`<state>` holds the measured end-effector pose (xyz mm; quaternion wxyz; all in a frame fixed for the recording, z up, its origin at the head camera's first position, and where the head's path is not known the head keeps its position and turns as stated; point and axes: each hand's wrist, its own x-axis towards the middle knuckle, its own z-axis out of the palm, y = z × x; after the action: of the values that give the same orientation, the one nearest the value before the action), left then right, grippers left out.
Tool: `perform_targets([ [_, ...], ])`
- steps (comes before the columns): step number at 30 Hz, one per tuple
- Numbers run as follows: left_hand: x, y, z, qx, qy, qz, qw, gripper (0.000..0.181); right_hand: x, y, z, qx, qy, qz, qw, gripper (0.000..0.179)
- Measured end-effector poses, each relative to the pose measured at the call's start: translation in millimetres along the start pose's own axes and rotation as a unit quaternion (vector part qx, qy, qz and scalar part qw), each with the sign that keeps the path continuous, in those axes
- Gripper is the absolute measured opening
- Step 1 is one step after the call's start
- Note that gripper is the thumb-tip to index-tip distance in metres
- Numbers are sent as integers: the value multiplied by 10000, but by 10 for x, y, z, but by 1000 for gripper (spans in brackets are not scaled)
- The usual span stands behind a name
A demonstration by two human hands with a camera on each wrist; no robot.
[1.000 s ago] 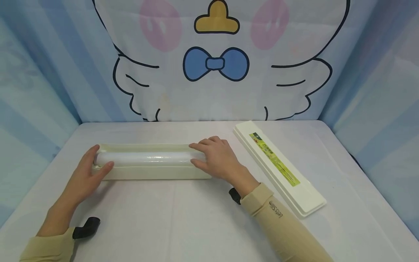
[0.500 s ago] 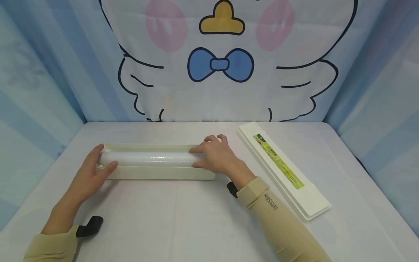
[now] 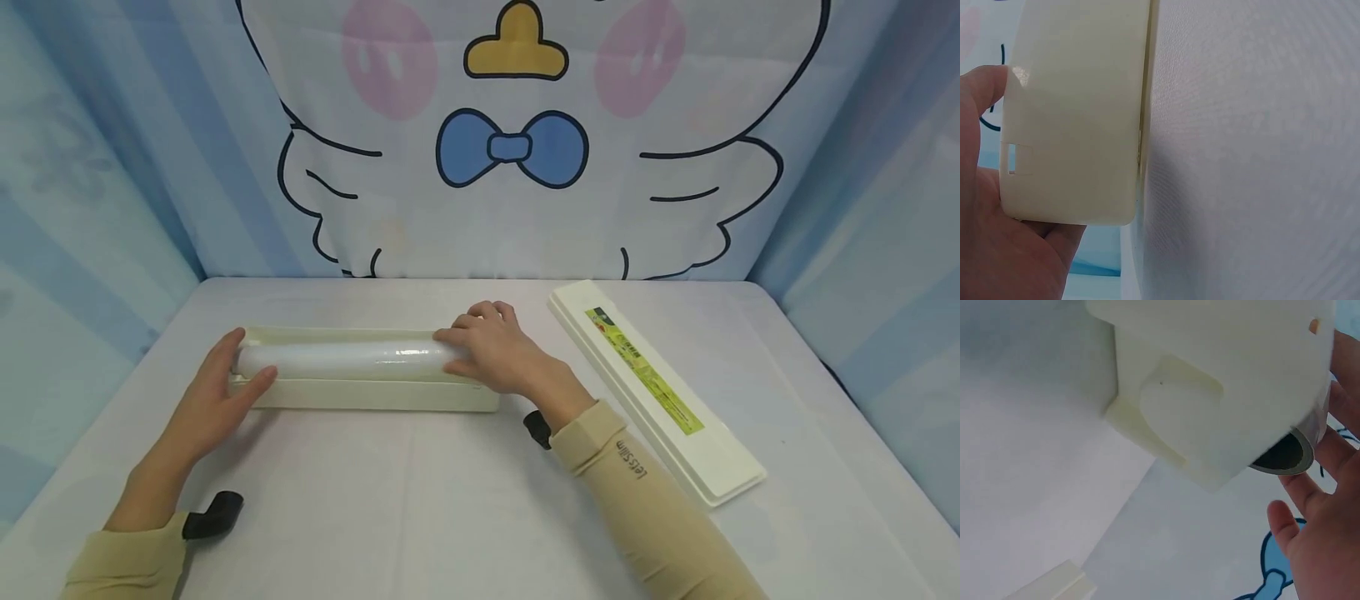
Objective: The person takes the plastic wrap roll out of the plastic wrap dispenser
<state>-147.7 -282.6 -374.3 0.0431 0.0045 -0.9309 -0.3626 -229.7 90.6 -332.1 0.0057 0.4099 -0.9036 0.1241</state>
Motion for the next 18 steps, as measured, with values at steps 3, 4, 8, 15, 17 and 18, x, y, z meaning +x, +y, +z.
perform_targets([
  [3,-5,-2,-10,-12,26,23,10000,88,13,-31,-59,144,43,-269,9995,43],
  [4,-5,-3,-13,-23,44,51,10000,87,15,-45,-76,216,6,-276,9994,43],
  [8,-3,-4,-13,-38,85,140,9999,87,23,-104,-130,456,-295,-8,9985,45],
  [15,4,-6,-17,-74,29,115,9999,86,37,-168,-149,363,-747,92,9965,47],
  [17,5,-4,-23,-64,4,85,9999,87,36,-171,-142,279,-716,-39,9970,48],
  [18,5,-2,-26,-60,-1,76,10000,87,35,-171,-137,254,-685,-93,9973,49],
])
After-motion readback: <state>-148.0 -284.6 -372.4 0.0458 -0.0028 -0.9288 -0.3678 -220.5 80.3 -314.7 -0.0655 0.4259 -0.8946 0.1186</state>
